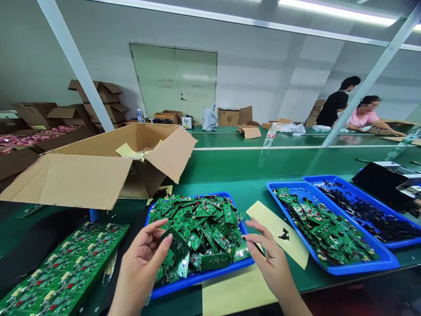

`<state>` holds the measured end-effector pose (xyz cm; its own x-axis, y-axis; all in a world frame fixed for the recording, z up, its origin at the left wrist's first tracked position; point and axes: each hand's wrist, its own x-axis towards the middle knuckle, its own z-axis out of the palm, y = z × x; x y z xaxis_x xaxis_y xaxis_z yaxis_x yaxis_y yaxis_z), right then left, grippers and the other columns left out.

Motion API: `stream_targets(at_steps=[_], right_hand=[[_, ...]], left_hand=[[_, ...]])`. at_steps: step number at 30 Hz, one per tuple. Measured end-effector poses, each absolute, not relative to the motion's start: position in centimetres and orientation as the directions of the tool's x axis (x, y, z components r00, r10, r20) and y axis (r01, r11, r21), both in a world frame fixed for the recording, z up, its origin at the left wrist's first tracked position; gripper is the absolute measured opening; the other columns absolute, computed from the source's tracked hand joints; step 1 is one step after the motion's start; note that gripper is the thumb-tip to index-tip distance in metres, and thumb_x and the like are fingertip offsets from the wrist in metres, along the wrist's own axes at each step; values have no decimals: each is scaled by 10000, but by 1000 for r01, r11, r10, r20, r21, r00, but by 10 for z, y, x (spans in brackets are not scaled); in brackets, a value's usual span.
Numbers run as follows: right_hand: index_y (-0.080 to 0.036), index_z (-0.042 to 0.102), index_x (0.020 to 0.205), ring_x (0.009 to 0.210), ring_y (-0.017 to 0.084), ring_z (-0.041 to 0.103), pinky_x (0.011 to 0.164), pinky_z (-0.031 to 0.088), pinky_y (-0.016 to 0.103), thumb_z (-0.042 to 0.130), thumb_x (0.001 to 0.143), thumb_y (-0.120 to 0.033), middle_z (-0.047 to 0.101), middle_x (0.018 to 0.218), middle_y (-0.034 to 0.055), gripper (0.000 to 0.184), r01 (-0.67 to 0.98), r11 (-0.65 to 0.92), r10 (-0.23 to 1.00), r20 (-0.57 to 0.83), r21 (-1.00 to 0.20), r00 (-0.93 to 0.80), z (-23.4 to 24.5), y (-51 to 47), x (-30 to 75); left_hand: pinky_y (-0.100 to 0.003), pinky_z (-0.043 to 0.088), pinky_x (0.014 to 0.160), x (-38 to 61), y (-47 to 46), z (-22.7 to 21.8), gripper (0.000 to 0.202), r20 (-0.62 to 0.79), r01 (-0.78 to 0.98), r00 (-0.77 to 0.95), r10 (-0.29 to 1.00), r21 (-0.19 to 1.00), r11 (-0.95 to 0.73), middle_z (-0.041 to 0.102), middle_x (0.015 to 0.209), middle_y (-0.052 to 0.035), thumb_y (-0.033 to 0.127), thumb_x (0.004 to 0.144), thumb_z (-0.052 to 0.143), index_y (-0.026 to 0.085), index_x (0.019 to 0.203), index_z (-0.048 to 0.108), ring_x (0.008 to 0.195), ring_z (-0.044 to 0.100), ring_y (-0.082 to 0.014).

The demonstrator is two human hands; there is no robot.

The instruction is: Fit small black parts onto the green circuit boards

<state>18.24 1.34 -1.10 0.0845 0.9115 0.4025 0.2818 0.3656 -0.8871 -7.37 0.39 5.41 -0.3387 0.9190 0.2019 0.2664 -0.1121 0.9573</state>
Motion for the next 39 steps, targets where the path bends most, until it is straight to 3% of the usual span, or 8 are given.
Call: stream_targets(at_steps=[3, 6, 11, 18, 29, 32, 35, 39], right_hand=[[-228, 693, 868, 941, 240, 654, 1044, 361, 493, 556, 867, -343, 711, 905, 68, 179, 200, 376, 925, 378, -905, -31, -4, 5, 168], [-222, 679, 942, 882, 220, 674, 1061, 355, 462, 532, 886, -313, 724, 827, 49, 182, 194, 346, 938, 334, -918, -94, 2, -5, 154], [-221, 665, 1006, 859, 203, 681, 1036, 402, 427, 513, 897, -305, 720, 894, 45, 205, 211, 346, 938, 333, -914, -94, -2, -17, 143], [-237, 651, 1075, 1132, 253, 574, 975, 461, 408, 481, 910, -285, 671, 1121, 67, 242, 331, 319, 947, 313, -888, -72, -11, -30, 141], [-236, 637, 1037, 940, 209, 653, 1075, 324, 462, 458, 909, -220, 707, 954, 41, 220, 325, 395, 919, 366, -860, -147, -8, -26, 138], [-220, 631, 981, 821, 183, 661, 1066, 328, 442, 478, 898, -241, 692, 845, 22, 175, 236, 308, 945, 267, -922, -190, -6, -23, 142], [-210, 593, 989, 766, 163, 639, 879, 481, 348, 511, 884, -266, 650, 806, 16, 144, 95, 140, 960, 112, -986, -255, -3, -22, 146], [-202, 558, 969, 749, 152, 630, 754, 497, 289, 573, 857, -276, 618, 764, 3, 134, -68, -18, 942, 5, -998, -337, 0, -22, 149]], left_hand=[[-255, 514, 657, -56, -5, 49, 316, 7, 66, -192, 981, 998, 6, 639, 731, -14, 433, 670, 702, 184, 855, 637, 705, 640, -181], [-259, 511, 611, -37, -14, 39, 320, -102, -75, -66, 993, 992, 97, 644, 757, -14, 463, 673, 697, 183, 818, 639, 611, 628, -156], [-264, 510, 637, -16, -23, 31, 325, -190, -169, 34, 981, 967, 193, 662, 799, -25, 453, 698, 682, 195, 895, 672, 625, 605, -145], [-249, 505, 663, -5, -30, 39, 254, -267, -336, 61, 962, 902, 271, 679, 830, -40, 362, 668, 727, 191, 855, 703, 664, 592, -138], [-178, 427, 585, -5, -27, 38, 174, -416, -418, 210, 885, 780, 465, 628, 696, 11, 260, 671, 717, 162, 815, 713, 567, 529, -75], [-174, 409, 570, -6, -29, 38, 178, -424, -416, 229, 876, 771, 482, 615, 667, 19, 261, 667, 720, 161, 813, 703, 560, 522, -74], [-184, 394, 560, -6, -30, 41, 188, -451, -395, 237, 860, 764, 510, 609, 644, 22, 266, 653, 724, 162, 806, 688, 558, 519, -82], [-202, 380, 566, -6, -30, 46, 163, -479, -350, 248, 842, 766, 539, 613, 634, 17, 259, 657, 719, 161, 776, 667, 558, 512, -92]])
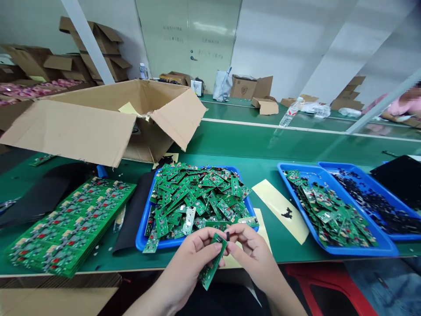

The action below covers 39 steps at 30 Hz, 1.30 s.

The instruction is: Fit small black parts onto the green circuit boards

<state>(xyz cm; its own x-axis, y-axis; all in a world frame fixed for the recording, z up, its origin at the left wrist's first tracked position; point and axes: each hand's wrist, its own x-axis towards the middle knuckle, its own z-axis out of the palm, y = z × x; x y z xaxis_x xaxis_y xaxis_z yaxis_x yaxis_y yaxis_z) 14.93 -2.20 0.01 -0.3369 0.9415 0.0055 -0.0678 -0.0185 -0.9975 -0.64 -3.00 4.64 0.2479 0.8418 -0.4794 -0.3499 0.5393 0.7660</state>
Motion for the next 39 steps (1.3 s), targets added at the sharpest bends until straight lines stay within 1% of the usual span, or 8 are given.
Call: stream_targets(at_steps=[7, 15, 17, 20, 22, 25, 31, 39], right_hand=[[-188, 553, 952, 755, 147, 613, 744, 456, 281, 592, 832, -232, 613, 748, -5, 134, 27, -113, 885, -113, -993, -452, 12, -17, 162], [-189, 518, 974, 777, 167, 628, 775, 469, 319, 562, 838, -226, 626, 747, -1, 147, 152, -54, 850, -125, -987, -511, 21, -16, 165], [-205, 474, 1122, 783, 158, 633, 904, 433, 384, 546, 841, -215, 614, 720, -32, 290, 162, -9, 861, -91, -987, -500, 19, -17, 166], [-232, 246, 1369, 786, 142, 640, 1055, 297, 462, 548, 836, -199, 596, 684, -79, 614, 182, 68, 887, -24, -981, -460, 18, -17, 168], [-232, 401, 1283, 787, 152, 641, 1035, 340, 455, 553, 843, -216, 628, 717, -51, 466, 249, 119, 898, -3, -961, -440, 18, -17, 170], [-207, 610, 869, 796, 177, 646, 976, 417, 417, 526, 871, -241, 677, 802, 16, 91, 382, 237, 928, 91, -893, -362, 18, -19, 172], [-231, 594, 871, 841, 179, 650, 942, 442, 360, 487, 899, -176, 698, 879, 14, 123, 517, 478, 876, 431, -710, -219, 21, -28, 169], [-182, 556, 852, 704, 175, 580, 667, 458, 301, 448, 911, -115, 638, 769, 47, 139, 570, 619, 779, 518, -541, -354, 31, -30, 152]], left_hand=[[-204, 383, 575, -7, -33, 42, 183, -459, -376, 330, 825, 738, 561, 612, 641, 21, 262, 676, 730, 160, 812, 664, 542, 531, -87], [-191, 369, 547, -6, -35, 41, 210, -494, -401, 332, 804, 698, 594, 605, 625, 26, 263, 662, 747, 156, 822, 664, 523, 521, -80], [-193, 370, 549, -5, -36, 41, 187, -489, -384, 333, 806, 711, 589, 606, 623, 21, 263, 659, 747, 153, 789, 668, 518, 516, -80], [-193, 377, 570, -6, -38, 41, 168, -469, -345, 338, 816, 745, 571, 614, 617, 15, 267, 672, 737, 150, 783, 690, 529, 519, -80], [-203, 393, 595, -6, -39, 41, 204, -456, -322, 320, 830, 772, 548, 623, 614, 13, 283, 680, 737, 160, 841, 709, 550, 536, -91], [-232, 427, 629, -8, -38, 39, 289, -459, -282, 287, 841, 799, 532, 656, 672, -1, 317, 664, 756, 178, 915, 719, 584, 568, -114], [-239, 464, 664, -9, -36, 38, 329, -406, -278, 44, 913, 873, 401, 675, 734, 7, 343, 724, 700, 215, 1025, 677, 650, 600, -133], [-249, 476, 763, 0, -37, 45, 269, -364, -353, 94, 927, 858, 373, 700, 1003, -36, 275, 757, 652, 221, 1019, 686, 880, 615, -177]])
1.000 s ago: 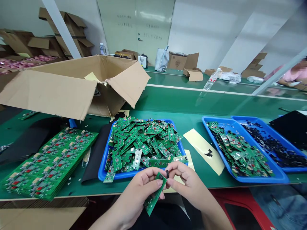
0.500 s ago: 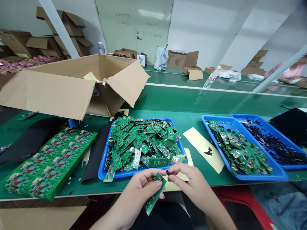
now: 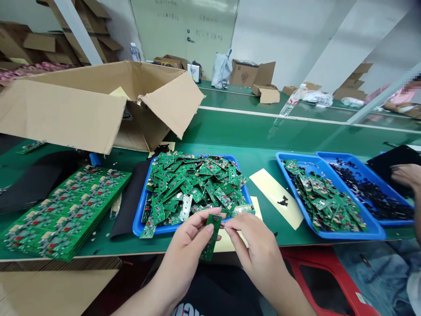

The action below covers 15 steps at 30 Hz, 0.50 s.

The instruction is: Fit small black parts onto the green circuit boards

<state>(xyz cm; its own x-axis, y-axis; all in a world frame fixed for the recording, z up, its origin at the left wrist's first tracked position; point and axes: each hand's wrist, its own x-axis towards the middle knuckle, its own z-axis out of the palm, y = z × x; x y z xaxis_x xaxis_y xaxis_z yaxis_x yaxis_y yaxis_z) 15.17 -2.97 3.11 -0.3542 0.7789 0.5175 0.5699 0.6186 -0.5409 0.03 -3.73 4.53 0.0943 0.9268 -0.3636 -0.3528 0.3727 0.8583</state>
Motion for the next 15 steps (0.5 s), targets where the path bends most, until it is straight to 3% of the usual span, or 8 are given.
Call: stream_targets(at_steps=[7, 15], right_hand=[[-175, 538, 820, 670, 167, 535, 678, 448, 305, 420, 909, -79, 596, 716, 41, 177, 610, 674, 716, 573, -418, -398, 37, -28, 147], [-185, 537, 849, 719, 160, 576, 857, 476, 371, 434, 906, -84, 618, 752, 32, 155, 640, 676, 695, 605, -365, -389, 33, -26, 147]], left_hand=[[-283, 414, 946, 7, -42, 42, 289, -343, -399, 95, 934, 847, 352, 705, 1082, -30, 257, 782, 636, 237, 1065, 687, 1099, 576, -206], [-304, 441, 952, 12, -44, 43, 260, -328, -442, 66, 942, 837, 322, 711, 1085, -35, 241, 782, 633, 230, 1033, 700, 1093, 597, -212]])
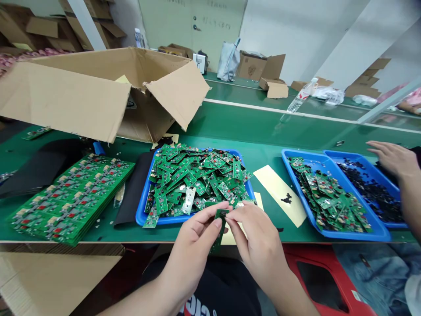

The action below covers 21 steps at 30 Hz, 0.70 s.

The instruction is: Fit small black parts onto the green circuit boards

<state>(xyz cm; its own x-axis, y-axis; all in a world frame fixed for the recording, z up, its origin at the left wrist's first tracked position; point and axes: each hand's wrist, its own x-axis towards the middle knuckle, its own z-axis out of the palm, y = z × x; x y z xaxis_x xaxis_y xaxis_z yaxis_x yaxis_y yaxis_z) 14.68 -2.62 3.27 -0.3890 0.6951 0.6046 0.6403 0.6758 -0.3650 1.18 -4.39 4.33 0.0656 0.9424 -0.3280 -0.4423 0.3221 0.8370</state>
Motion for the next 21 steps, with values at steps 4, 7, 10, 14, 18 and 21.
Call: stream_targets(at_steps=[4, 7, 10, 14, 18, 21], right_hand=[[-175, 534, 849, 741, 161, 587, 877, 481, 380, 466, 888, -64, 628, 759, 39, 136, 655, 673, 688, 618, -344, -381, 33, -27, 145], [-174, 540, 865, 740, 159, 600, 882, 486, 394, 476, 882, -60, 641, 760, 37, 132, 678, 663, 682, 631, -318, -370, 34, -28, 142], [-173, 556, 899, 742, 160, 623, 884, 491, 413, 488, 878, -59, 665, 768, 40, 135, 707, 643, 670, 665, -296, -331, 34, -30, 138], [-177, 577, 937, 726, 157, 646, 872, 505, 415, 497, 876, -58, 684, 775, 44, 155, 733, 609, 667, 695, -302, -267, 31, -31, 133], [-172, 584, 940, 724, 159, 657, 899, 493, 428, 512, 876, -59, 690, 771, 49, 148, 744, 599, 654, 717, -295, -242, 29, -31, 130], [-178, 597, 946, 726, 158, 664, 902, 492, 417, 518, 876, -67, 696, 779, 47, 153, 743, 593, 657, 720, -309, -225, 28, -30, 128]], left_hand=[[-320, 453, 944, 14, -44, 41, 256, -316, -433, 37, 948, 850, 300, 719, 1062, -50, 259, 786, 635, 211, 1029, 701, 1050, 620, -223], [-308, 467, 929, 14, -42, 37, 243, -292, -408, 10, 956, 872, 270, 721, 1054, -49, 270, 794, 628, 207, 1015, 705, 1034, 627, -219], [-292, 472, 923, 15, -41, 34, 239, -246, -359, -28, 969, 907, 220, 721, 1055, -46, 270, 804, 613, 203, 1013, 706, 1040, 625, -216], [-308, 465, 937, 17, -39, 33, 256, -229, -308, -55, 972, 930, 202, 712, 1080, -49, 281, 809, 599, 208, 1033, 699, 1061, 614, -228], [-296, 467, 929, 16, -38, 33, 249, -226, -289, -64, 972, 937, 198, 708, 1084, -45, 277, 811, 594, 216, 1030, 696, 1038, 624, -217], [-277, 487, 890, 15, -36, 32, 234, -201, -261, -87, 976, 950, 172, 712, 1061, -40, 269, 821, 579, 211, 1017, 695, 1008, 633, -208]])
